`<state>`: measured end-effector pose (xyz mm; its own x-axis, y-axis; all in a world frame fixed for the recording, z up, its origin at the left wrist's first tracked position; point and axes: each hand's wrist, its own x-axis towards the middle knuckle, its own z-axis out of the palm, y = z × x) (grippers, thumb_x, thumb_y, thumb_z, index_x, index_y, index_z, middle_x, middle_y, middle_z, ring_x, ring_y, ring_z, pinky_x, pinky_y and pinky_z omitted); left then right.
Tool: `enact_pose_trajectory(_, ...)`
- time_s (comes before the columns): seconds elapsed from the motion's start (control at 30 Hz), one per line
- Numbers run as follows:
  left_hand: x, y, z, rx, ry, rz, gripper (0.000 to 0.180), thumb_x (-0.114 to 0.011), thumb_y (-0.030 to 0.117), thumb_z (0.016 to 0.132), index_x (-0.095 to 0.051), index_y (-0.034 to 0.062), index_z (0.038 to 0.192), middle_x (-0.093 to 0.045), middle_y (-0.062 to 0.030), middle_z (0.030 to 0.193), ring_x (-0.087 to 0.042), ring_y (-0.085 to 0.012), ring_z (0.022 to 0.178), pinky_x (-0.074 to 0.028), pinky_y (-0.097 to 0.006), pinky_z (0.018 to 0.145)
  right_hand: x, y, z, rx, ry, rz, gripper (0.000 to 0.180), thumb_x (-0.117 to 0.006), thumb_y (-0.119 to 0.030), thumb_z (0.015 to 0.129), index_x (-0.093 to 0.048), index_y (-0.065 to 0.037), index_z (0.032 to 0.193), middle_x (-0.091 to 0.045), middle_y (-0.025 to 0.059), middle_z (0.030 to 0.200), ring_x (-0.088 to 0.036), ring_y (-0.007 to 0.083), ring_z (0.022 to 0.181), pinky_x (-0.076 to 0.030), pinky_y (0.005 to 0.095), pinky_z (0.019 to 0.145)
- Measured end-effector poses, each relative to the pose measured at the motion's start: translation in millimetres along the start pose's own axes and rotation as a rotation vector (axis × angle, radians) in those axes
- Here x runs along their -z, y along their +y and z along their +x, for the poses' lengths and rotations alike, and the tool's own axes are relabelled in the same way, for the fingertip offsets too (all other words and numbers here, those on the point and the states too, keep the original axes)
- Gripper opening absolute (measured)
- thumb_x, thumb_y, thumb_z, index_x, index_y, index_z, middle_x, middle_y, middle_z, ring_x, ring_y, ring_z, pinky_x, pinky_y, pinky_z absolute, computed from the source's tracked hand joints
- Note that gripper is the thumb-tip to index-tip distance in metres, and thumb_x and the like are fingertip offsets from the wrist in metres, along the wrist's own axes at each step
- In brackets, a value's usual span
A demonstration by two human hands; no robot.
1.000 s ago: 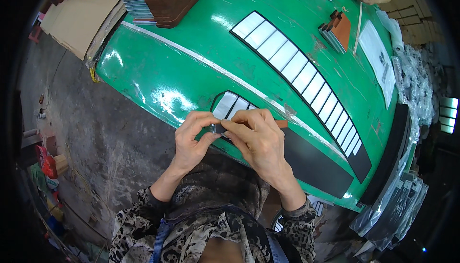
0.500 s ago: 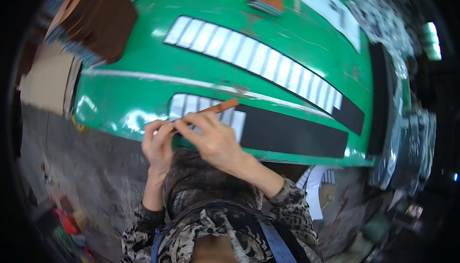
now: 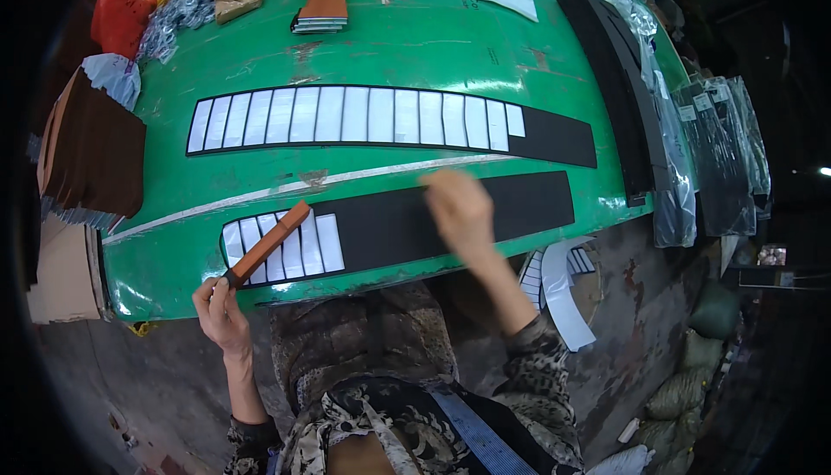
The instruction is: Applying thin white strips to wooden furniture components at a workbench.
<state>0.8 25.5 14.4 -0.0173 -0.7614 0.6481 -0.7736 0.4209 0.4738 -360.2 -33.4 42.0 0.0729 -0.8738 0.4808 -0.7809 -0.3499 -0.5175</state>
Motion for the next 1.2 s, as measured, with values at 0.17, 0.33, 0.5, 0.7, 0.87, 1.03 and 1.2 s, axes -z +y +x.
enact_pose_trajectory(0.17, 5, 3, -7, 0.04, -0.037, 0.015, 0.036, -0.06, -0.007, 0.082, -0.054, 0.0047, 0.116, -0.056, -0.0166, 0.098, -0.058, -0.0289, 0.086, -0.048, -0.036, 0.071, 70, 114, 35, -0.19, -0.102, -0.531, 0.032, -0.071, -0.01, 0.073, -0.066, -0.011, 0.105, -0.06, 0.006, 0.106, -0.057, 0.027, 0.093, -0.047, 0.0379, 0.078)
enact_pose_trajectory(0.33, 7, 10, -1, 0.095, -0.057, 0.06, 0.034, -0.058, -0.006, 0.085, -0.053, 0.0044, 0.117, -0.056, -0.0172, 0.101, -0.057, -0.0303, 0.089, -0.047, -0.038, 0.075, 80, 137, 40, -0.212, -0.248, -0.477, 0.028, -0.072, -0.015, 0.072, -0.066, -0.01, 0.099, -0.062, 0.0037, 0.103, -0.059, 0.0263, 0.088, -0.048, 0.0383, 0.075)
enact_pose_trajectory(0.5, 7, 10, -1, 0.173, -0.037, 0.072, 0.031, -0.058, -0.006, 0.085, -0.054, 0.0017, 0.114, -0.057, -0.0161, 0.103, -0.057, -0.0299, 0.093, -0.046, -0.038, 0.079, 76, 126, 33, -0.225, -0.174, -0.474, 0.024, -0.072, -0.015, 0.072, -0.063, -0.009, 0.093, -0.062, 0.0039, 0.095, -0.06, 0.027, 0.084, -0.048, 0.0383, 0.072)
enact_pose_trajectory(0.7, 3, 11, 1, 0.201, -0.031, 0.058, 0.029, -0.058, -0.007, 0.085, -0.055, 0.0003, 0.113, -0.058, -0.0159, 0.103, -0.057, -0.0293, 0.094, -0.047, -0.037, 0.08, 77, 125, 24, -0.29, -0.094, -0.428, 0.025, -0.073, -0.015, 0.072, -0.059, -0.008, 0.091, -0.061, 0.0037, 0.09, -0.059, 0.0245, 0.081, -0.047, 0.0358, 0.07)
enact_pose_trajectory(0.87, 1, 10, 2, 0.242, -0.021, 0.011, 0.028, -0.057, -0.006, 0.085, -0.056, -0.0003, 0.113, -0.057, -0.0156, 0.103, -0.057, -0.0275, 0.093, -0.047, -0.036, 0.08, 67, 160, 3, -0.521, 0.145, 0.077, 0.026, -0.075, -0.014, 0.075, -0.058, -0.006, 0.093, -0.059, 0.0012, 0.089, -0.056, 0.0137, 0.079, -0.045, 0.0304, 0.072)
enact_pose_trajectory(1.03, 2, 18, 16, 0.308, -0.047, 0.061, 0.025, -0.059, -0.007, 0.082, -0.059, -0.0009, 0.107, -0.06, -0.015, 0.101, -0.06, -0.0254, 0.091, -0.048, -0.033, 0.081, 65, 164, 5, -0.672, 0.481, 0.308, 0.03, -0.075, -0.007, 0.077, -0.054, -0.003, 0.099, -0.056, 0.0019, 0.092, -0.052, 0.0105, 0.083, -0.045, 0.0261, 0.079)
enact_pose_trajectory(1.2, 13, 12, 21, 0.26, -0.038, -0.035, 0.028, -0.063, -0.007, 0.078, -0.061, 0.0012, 0.104, -0.061, -0.0148, 0.099, -0.061, -0.0276, 0.088, -0.049, -0.034, 0.077, 48, 94, 16, -0.553, 0.307, 0.57, 0.018, -0.064, 0.004, 0.083, -0.055, -0.003, 0.098, -0.059, 0.0019, 0.087, -0.055, 0.0086, 0.081, -0.046, 0.0208, 0.076)
